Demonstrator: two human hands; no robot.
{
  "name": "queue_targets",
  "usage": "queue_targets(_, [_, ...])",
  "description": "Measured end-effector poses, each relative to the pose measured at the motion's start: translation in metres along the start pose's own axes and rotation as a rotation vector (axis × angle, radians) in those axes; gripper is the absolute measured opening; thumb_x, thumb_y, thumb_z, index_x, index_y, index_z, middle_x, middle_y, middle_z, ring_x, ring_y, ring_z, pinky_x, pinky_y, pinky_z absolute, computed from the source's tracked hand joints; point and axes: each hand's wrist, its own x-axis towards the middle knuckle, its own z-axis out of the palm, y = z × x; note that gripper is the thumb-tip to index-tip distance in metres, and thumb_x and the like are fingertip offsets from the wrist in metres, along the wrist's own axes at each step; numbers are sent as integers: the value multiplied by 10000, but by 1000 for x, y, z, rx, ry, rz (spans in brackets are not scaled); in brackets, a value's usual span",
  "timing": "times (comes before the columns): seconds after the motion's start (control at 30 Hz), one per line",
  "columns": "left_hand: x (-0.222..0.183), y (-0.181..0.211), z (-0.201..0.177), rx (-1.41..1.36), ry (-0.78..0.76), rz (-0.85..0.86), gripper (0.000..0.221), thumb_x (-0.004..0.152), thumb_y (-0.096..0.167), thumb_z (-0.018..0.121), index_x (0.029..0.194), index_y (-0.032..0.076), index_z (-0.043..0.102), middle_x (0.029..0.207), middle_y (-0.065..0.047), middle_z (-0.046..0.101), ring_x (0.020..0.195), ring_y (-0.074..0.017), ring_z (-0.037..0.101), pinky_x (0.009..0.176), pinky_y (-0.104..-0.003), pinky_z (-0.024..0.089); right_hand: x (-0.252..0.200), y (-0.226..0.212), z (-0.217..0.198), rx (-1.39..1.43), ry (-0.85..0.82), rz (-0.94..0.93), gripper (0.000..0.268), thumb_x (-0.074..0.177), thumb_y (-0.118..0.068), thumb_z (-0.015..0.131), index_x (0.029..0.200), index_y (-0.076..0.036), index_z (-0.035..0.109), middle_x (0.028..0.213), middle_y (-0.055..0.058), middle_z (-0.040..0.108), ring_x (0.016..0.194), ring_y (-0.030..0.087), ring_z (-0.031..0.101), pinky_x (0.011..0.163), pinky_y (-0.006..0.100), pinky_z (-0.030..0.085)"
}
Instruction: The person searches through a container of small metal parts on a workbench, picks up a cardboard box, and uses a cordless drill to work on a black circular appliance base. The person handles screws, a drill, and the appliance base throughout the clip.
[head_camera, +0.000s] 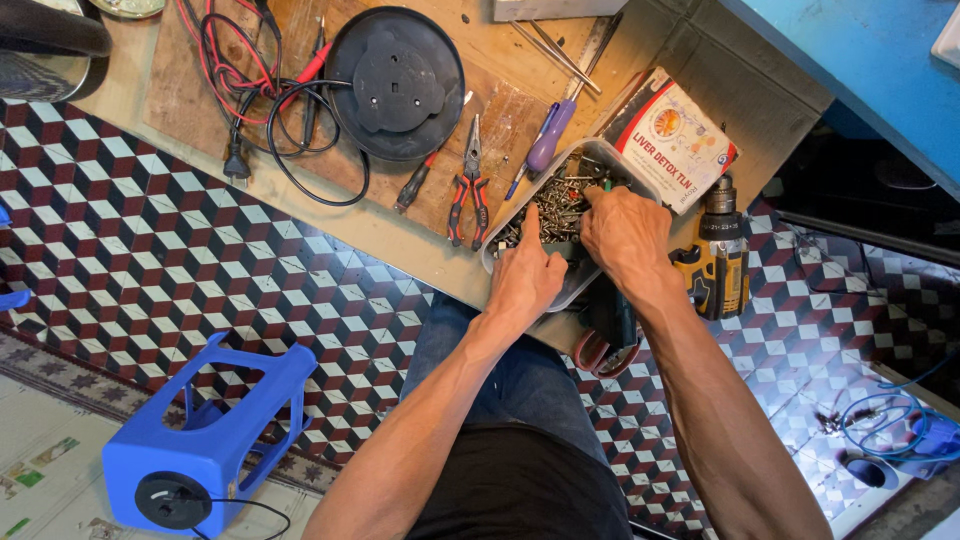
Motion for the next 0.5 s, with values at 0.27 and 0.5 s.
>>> queue_targets(0.27, [-2,3,-4,-4,-71,-27,829,846,170,598,1563,-39,238,754,-314,687,749,-495,688,767,-555,539,4,2,2,64,-77,-92,249,887,-150,582,1087,-92,719,817,230,689,754,451,675,638,567,528])
queue_targets(0.5, [-10,0,-2,99,-126,-30,793,866,188,623,1545,-40,284,783,-320,684,758,-504,677,765,-577,532,3,1,8,-26,77,-34,212,885,-159,614,1060,-109,722,909,220,703,770,430,691,631,557,528])
